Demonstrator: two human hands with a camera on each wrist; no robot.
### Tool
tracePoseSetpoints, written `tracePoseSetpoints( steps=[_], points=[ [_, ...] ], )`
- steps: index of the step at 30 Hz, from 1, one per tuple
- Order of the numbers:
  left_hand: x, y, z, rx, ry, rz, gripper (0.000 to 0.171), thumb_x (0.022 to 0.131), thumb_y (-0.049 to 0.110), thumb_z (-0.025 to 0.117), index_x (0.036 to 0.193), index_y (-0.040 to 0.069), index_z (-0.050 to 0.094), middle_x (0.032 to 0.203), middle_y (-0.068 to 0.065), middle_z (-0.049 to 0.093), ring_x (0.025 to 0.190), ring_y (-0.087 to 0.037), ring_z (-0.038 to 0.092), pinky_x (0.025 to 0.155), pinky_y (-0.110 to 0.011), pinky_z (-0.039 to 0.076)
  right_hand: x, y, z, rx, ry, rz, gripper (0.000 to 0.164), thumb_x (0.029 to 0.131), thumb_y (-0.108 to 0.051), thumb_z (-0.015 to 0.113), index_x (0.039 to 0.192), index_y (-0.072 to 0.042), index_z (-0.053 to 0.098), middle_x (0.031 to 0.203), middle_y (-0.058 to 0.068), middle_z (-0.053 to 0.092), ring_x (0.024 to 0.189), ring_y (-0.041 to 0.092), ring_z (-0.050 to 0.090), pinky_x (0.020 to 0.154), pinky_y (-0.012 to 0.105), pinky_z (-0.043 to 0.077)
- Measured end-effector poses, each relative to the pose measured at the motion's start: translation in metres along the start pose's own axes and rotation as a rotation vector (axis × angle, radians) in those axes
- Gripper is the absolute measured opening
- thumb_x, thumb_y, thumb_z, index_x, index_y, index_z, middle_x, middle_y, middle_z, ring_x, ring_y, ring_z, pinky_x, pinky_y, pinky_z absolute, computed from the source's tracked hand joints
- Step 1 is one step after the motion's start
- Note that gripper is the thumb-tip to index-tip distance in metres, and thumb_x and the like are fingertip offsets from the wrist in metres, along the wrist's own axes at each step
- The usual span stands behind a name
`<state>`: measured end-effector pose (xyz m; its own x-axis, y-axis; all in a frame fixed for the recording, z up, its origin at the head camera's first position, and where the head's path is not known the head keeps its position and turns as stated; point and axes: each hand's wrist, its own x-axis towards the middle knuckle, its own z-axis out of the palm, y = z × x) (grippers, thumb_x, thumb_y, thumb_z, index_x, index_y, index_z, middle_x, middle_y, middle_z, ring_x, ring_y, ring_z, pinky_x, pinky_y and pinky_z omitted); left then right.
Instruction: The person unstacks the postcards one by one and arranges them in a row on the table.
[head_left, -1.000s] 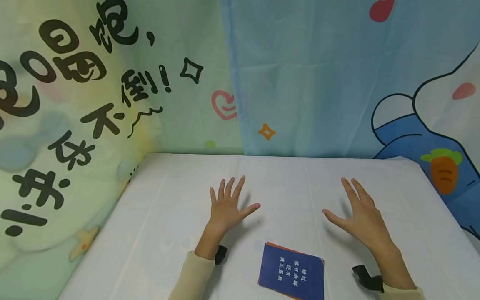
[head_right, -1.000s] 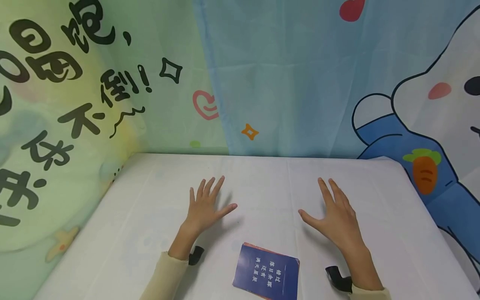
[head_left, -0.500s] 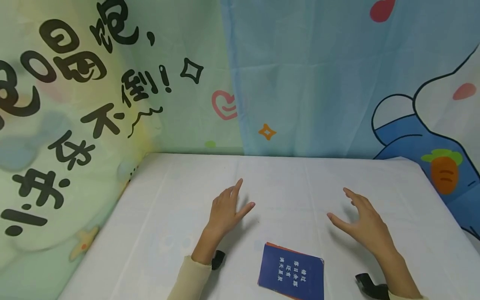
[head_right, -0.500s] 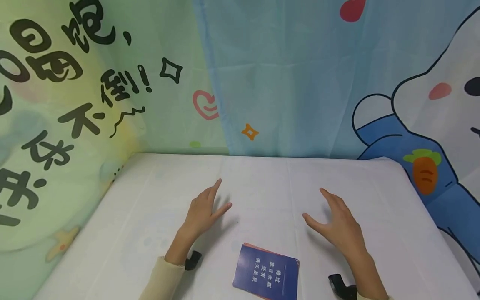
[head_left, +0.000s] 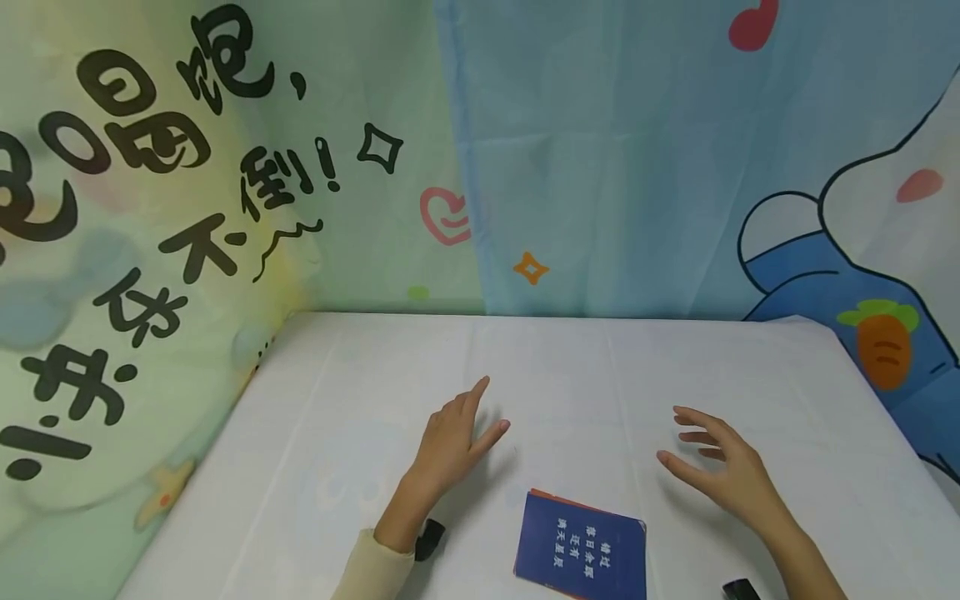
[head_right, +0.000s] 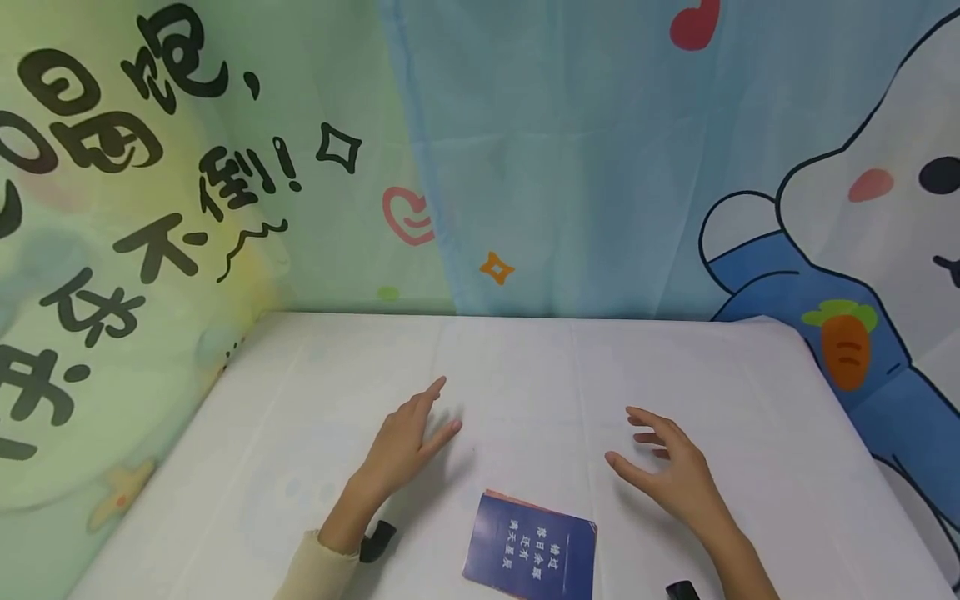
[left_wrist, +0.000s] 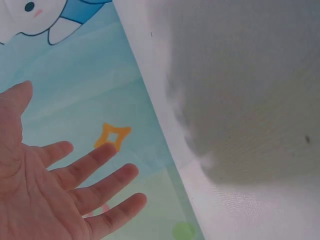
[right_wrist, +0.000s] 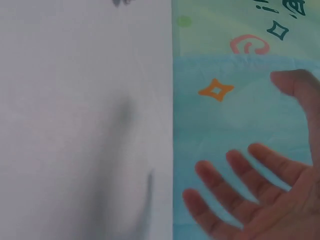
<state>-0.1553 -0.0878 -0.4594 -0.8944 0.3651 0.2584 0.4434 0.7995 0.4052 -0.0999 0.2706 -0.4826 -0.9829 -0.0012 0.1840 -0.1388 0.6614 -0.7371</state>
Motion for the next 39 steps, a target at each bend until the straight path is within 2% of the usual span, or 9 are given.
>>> tracePoseSetpoints(
  steps=[1, 4, 5, 9, 19, 23, 28, 32, 39],
  points=[
    [-0.001, 0.0, 0.0, 0.0, 0.002, 0.004, 0.068, 0.092, 0.054, 0.043, 0.145, 0.014, 0.027, 0.124, -0.015, 0.053, 0.111, -0.03, 0.051, 0.089, -0.049, 0.04, -0.001, 0.001, 0.001, 0.029, -0.012, -0.02, 0.067, 0.078, -0.036, 0.073, 0.136, -0.023, 0.044, 0.126, -0.001, 0.049, 0.102, 0.009, 0.053, 0.08, 0.022, 0.044],
    [-0.003, 0.002, 0.0, -0.005, 0.015, 0.024, 0.068, 0.092, 0.053, 0.044, 0.144, 0.013, 0.028, 0.122, -0.014, 0.055, 0.109, -0.03, 0.053, 0.088, -0.048, 0.041, -0.008, -0.022, -0.004, 0.162, -0.094, -0.099, 0.061, 0.08, -0.018, 0.073, 0.134, -0.016, 0.045, 0.128, 0.003, 0.048, 0.105, 0.016, 0.054, 0.081, 0.027, 0.047],
    [-0.004, 0.002, -0.001, -0.008, 0.017, 0.031, 0.068, 0.092, 0.052, 0.045, 0.144, 0.012, 0.029, 0.122, -0.014, 0.055, 0.108, -0.029, 0.054, 0.087, -0.047, 0.042, -0.009, -0.023, -0.004, 0.19, -0.117, -0.135, 0.06, 0.08, -0.013, 0.072, 0.134, -0.016, 0.045, 0.127, 0.0, 0.048, 0.104, 0.015, 0.054, 0.079, 0.023, 0.047],
    [-0.009, 0.004, -0.002, -0.013, 0.012, 0.052, 0.067, 0.092, 0.052, 0.045, 0.143, 0.011, 0.03, 0.123, -0.011, 0.055, 0.109, -0.028, 0.054, 0.087, -0.046, 0.042, -0.013, -0.022, -0.002, 0.281, -0.201, -0.232, 0.062, 0.079, -0.004, 0.071, 0.134, -0.013, 0.044, 0.126, -0.001, 0.048, 0.105, 0.019, 0.056, 0.078, 0.028, 0.049],
    [-0.025, 0.006, -0.004, 0.003, -0.034, 0.064, 0.066, 0.092, 0.054, 0.043, 0.143, 0.014, 0.031, 0.124, -0.009, 0.054, 0.114, -0.025, 0.05, 0.088, -0.045, 0.041, -0.017, -0.015, 0.003, 0.292, -0.261, -0.302, 0.054, 0.076, -0.004, 0.073, 0.126, -0.008, 0.052, 0.125, 0.013, 0.048, 0.113, 0.008, 0.047, 0.08, 0.031, 0.049],
    [-0.032, 0.007, -0.004, -0.038, -0.049, 0.063, 0.068, 0.09, 0.056, 0.044, 0.142, 0.014, 0.032, 0.124, -0.005, 0.055, 0.113, -0.023, 0.05, 0.089, -0.045, 0.04, -0.018, -0.014, 0.005, 0.342, -0.29, -0.343, 0.054, 0.076, 0.0, 0.073, 0.125, -0.002, 0.052, 0.124, 0.017, 0.047, 0.111, 0.01, 0.048, 0.078, 0.031, 0.049],
    [-0.043, 0.013, -0.006, -0.099, -0.164, 0.027, 0.079, 0.082, 0.066, 0.047, 0.144, 0.02, 0.029, 0.132, -0.002, 0.049, 0.119, -0.021, 0.046, 0.092, -0.046, 0.038, -0.022, -0.013, 0.01, 0.433, -0.373, -0.322, 0.057, 0.076, 0.001, 0.072, 0.128, 0.002, 0.048, 0.126, 0.016, 0.049, 0.11, 0.014, 0.049, 0.077, 0.03, 0.05],
    [-0.055, 0.017, -0.005, -0.114, -0.27, 0.039, 0.093, 0.072, 0.075, 0.052, 0.146, 0.025, 0.025, 0.137, 0.002, 0.044, 0.123, -0.02, 0.042, 0.093, -0.046, 0.037, -0.024, -0.012, 0.015, 0.468, -0.457, -0.294, 0.063, 0.076, -0.002, 0.073, 0.132, 0.001, 0.044, 0.129, 0.02, 0.046, 0.114, 0.015, 0.048, 0.08, 0.03, 0.049],
    [-0.067, 0.019, 0.002, -0.13, -0.296, 0.126, 0.101, 0.064, 0.075, 0.06, 0.144, 0.023, 0.027, 0.135, 0.006, 0.043, 0.12, -0.015, 0.043, 0.092, -0.041, 0.037, -0.025, -0.007, 0.02, 0.459, -0.537, -0.24, 0.063, 0.075, -0.008, 0.076, 0.13, -0.003, 0.046, 0.122, 0.017, 0.05, 0.088, 0.017, 0.049, 0.059, 0.029, 0.046]
  ],
)
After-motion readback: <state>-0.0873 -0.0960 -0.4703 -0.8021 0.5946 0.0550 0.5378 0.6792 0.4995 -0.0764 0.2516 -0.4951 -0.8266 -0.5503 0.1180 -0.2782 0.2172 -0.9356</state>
